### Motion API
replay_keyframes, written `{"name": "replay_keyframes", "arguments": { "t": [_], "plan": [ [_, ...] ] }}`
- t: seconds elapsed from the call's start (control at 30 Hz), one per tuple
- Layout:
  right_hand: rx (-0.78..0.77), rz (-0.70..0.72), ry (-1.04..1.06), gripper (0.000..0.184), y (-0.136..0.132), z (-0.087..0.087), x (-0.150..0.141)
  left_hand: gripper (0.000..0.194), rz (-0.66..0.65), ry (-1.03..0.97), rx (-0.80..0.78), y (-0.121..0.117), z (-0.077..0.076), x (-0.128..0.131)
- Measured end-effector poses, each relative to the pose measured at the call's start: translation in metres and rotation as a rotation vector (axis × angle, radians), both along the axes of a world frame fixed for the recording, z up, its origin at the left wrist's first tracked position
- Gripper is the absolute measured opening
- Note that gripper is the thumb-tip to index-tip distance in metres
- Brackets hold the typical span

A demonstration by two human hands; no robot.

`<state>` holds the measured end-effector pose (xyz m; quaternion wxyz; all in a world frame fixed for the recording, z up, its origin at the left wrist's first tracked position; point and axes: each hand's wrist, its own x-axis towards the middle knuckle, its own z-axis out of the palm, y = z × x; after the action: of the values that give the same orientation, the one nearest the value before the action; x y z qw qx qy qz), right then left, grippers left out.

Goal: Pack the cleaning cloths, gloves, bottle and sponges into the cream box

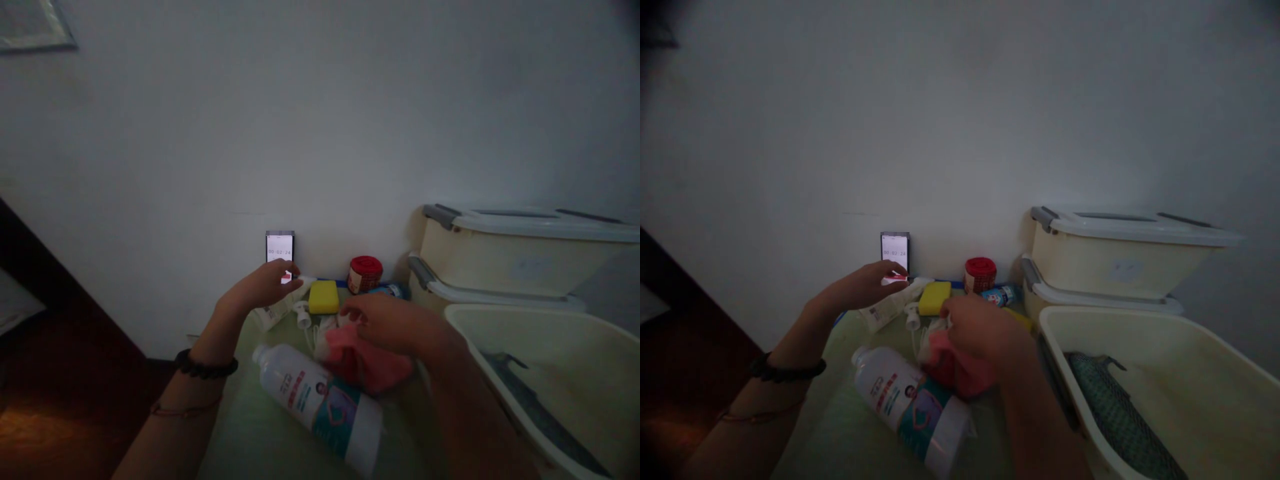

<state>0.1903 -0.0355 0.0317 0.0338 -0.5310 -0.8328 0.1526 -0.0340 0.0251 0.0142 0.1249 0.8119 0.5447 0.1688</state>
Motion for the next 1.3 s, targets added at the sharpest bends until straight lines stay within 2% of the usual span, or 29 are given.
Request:
{"name": "replay_keyframes", "arguments": {
  "t": [0.2,0.43,0.57,0.73,1.0,1.3],
  "plan": [
    [0.060,-0.070,-0.012,0.034,0.017,-0.021,-0.015,0.038,-0.023,0.083,-0.047,0.003,-0.008,0.000],
    [0.172,-0.123,0.010,0.061,0.033,-0.063,-0.038,0.037,-0.066,0.156,-0.086,0.006,-0.017,0.004],
    [0.181,-0.100,-0.019,0.056,0.039,-0.081,-0.042,0.038,-0.082,0.181,-0.108,0.003,-0.017,0.004],
    [0.201,-0.111,-0.062,0.037,0.039,-0.082,-0.042,0.040,-0.047,0.204,-0.129,0.003,-0.015,-0.001],
    [0.176,-0.133,-0.115,0.033,0.040,-0.076,-0.037,0.043,0.013,0.242,-0.151,0.007,-0.016,-0.009],
    [0.127,-0.139,-0.106,0.030,0.037,-0.072,-0.031,0.042,0.017,0.232,-0.129,0.009,-0.020,-0.011]
  ]
}}
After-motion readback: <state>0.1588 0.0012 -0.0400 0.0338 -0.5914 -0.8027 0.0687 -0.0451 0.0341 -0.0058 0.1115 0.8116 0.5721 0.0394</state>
